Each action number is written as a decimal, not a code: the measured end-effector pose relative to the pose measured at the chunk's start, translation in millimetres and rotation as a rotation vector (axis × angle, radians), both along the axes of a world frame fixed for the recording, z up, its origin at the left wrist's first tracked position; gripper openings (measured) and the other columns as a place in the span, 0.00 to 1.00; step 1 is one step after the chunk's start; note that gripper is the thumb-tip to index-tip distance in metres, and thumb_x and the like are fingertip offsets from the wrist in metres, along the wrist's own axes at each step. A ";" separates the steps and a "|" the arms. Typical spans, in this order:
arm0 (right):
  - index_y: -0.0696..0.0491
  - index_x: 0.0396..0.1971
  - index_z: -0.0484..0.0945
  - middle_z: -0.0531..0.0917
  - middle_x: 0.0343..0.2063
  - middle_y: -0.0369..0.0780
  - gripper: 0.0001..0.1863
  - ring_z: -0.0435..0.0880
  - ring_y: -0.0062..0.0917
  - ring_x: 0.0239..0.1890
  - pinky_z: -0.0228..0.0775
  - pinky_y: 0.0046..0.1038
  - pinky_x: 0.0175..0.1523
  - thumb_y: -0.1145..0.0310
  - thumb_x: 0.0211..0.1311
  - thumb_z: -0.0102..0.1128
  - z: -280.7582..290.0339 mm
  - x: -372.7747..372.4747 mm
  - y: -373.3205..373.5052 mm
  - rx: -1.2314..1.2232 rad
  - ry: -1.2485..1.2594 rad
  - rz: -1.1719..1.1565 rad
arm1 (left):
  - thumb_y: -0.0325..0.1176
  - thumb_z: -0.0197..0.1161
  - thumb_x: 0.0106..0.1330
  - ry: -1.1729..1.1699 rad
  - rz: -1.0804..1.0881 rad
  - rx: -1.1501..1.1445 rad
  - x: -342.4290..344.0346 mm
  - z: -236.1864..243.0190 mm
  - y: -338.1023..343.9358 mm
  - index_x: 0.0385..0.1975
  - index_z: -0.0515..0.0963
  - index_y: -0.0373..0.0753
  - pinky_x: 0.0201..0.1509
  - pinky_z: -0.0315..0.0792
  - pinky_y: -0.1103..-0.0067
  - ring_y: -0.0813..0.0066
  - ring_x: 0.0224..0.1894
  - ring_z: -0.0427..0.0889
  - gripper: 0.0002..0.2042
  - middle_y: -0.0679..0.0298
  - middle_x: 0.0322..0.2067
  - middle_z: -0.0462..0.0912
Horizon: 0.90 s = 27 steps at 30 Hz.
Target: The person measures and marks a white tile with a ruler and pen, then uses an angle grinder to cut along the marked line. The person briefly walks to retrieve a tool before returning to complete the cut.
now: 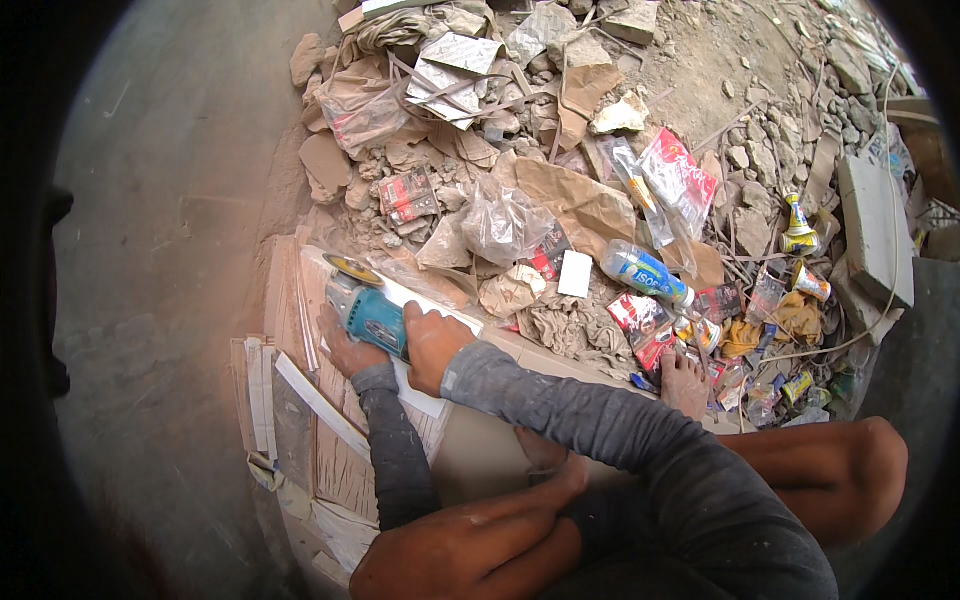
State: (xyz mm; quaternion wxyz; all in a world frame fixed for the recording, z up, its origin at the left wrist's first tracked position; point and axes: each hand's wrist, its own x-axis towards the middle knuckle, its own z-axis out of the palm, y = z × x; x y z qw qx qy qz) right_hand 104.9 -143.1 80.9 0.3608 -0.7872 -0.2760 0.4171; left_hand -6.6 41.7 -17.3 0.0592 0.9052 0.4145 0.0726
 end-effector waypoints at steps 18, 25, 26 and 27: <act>0.67 0.49 0.67 0.83 0.37 0.63 0.29 0.86 0.58 0.42 0.80 0.49 0.50 0.71 0.49 0.69 6.2 0.2 -4.5 -0.007 0.022 -0.019 | 0.36 0.64 0.63 0.006 -0.003 0.007 -0.4 -0.7 -0.3 0.77 0.60 0.41 0.81 0.38 0.48 0.59 0.81 0.51 0.39 0.62 0.77 0.60; 0.68 0.50 0.66 0.84 0.37 0.63 0.30 0.86 0.58 0.42 0.80 0.49 0.50 0.71 0.49 0.69 6.1 -1.7 -6.6 0.006 0.005 -0.024 | 0.39 0.65 0.64 0.011 0.005 0.014 -1.5 -2.7 0.2 0.77 0.60 0.41 0.81 0.38 0.48 0.60 0.81 0.52 0.39 0.63 0.77 0.60; 0.68 0.50 0.66 0.84 0.37 0.63 0.30 0.86 0.57 0.42 0.80 0.49 0.50 0.71 0.49 0.69 5.8 -1.5 -6.0 0.011 0.003 -0.026 | 0.39 0.65 0.64 -0.001 0.008 0.008 -1.5 -2.7 0.2 0.77 0.60 0.41 0.81 0.38 0.48 0.61 0.81 0.52 0.39 0.63 0.77 0.60; 0.68 0.50 0.66 0.84 0.37 0.63 0.30 0.86 0.57 0.42 0.80 0.49 0.50 0.71 0.49 0.69 5.6 -1.4 -5.5 0.006 0.004 -0.030 | 0.39 0.65 0.65 0.013 0.006 0.014 -1.5 -2.5 0.2 0.77 0.60 0.41 0.81 0.38 0.48 0.61 0.81 0.52 0.39 0.63 0.77 0.60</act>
